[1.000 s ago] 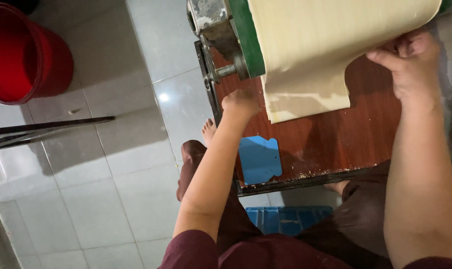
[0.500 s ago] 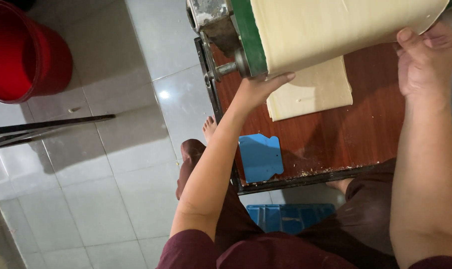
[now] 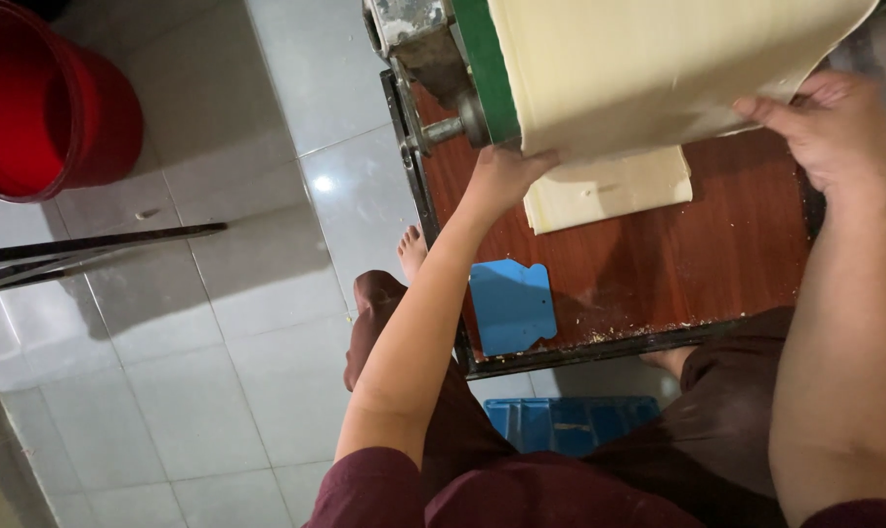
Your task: The person operates a dough sheeter, feeding a sheet of dough through the rollers and folding it into layers. They then place the folded dough onto a nearby table and repeat the process with another sheet.
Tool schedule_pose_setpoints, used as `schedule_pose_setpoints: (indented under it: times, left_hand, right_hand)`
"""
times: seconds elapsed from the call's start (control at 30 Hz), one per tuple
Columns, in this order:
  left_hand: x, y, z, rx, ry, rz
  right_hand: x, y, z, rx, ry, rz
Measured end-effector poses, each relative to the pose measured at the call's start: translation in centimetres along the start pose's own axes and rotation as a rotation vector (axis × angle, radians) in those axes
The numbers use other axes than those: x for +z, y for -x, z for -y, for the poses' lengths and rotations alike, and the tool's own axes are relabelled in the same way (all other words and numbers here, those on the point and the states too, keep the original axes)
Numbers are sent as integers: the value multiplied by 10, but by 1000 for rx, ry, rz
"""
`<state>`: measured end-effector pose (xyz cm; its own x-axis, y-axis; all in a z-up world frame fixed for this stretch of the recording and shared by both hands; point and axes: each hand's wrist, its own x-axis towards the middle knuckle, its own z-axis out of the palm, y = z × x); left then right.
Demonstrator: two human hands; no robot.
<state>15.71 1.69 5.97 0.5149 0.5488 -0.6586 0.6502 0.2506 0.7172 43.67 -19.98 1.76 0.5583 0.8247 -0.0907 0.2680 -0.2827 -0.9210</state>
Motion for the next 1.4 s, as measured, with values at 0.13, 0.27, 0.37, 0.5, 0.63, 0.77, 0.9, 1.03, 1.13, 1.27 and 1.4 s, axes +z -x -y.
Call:
schedule_pose_setpoints:
  times: [0.13,0.27,0.37,0.5,0.63,0.77,0.9,1.03,1.13,1.27,1.4]
  left_hand:
    - [8,-20,22,-51,-248,135]
    - [15,-27,34,-117,-72,52]
    - [27,-54,62,-141,-193,59]
    - [40,-73,89,-119,-357,128]
    - [52,-95,117,-204,-406,154]
    - [59,-98,126,-249,-443,145]
    - [61,-93,121,-388,-690,104]
    - [59,-78,107,-389,-1059,157]
    - [52,-60,77,-339,-1250,265]
    - [37,-61,64,-248,-1143,-10]
    - [6,-46,46,74,-822,-40]
  right_hand:
    - [6,4,36,258,103,47]
    - [12,3,34,445,181,115]
    - [17,2,39,570,268,154]
    - [26,1,29,657,169,195]
    - [29,0,-18,737,322,214]
    - [41,0,-20,758,279,245]
    - [53,2,-59,748,353,229]
    - [63,1,-69,797,487,278]
    - [63,1,-28,886,594,273]
    - [42,-6,49,816,402,82]
    - [15,-12,43,230,35,-60]
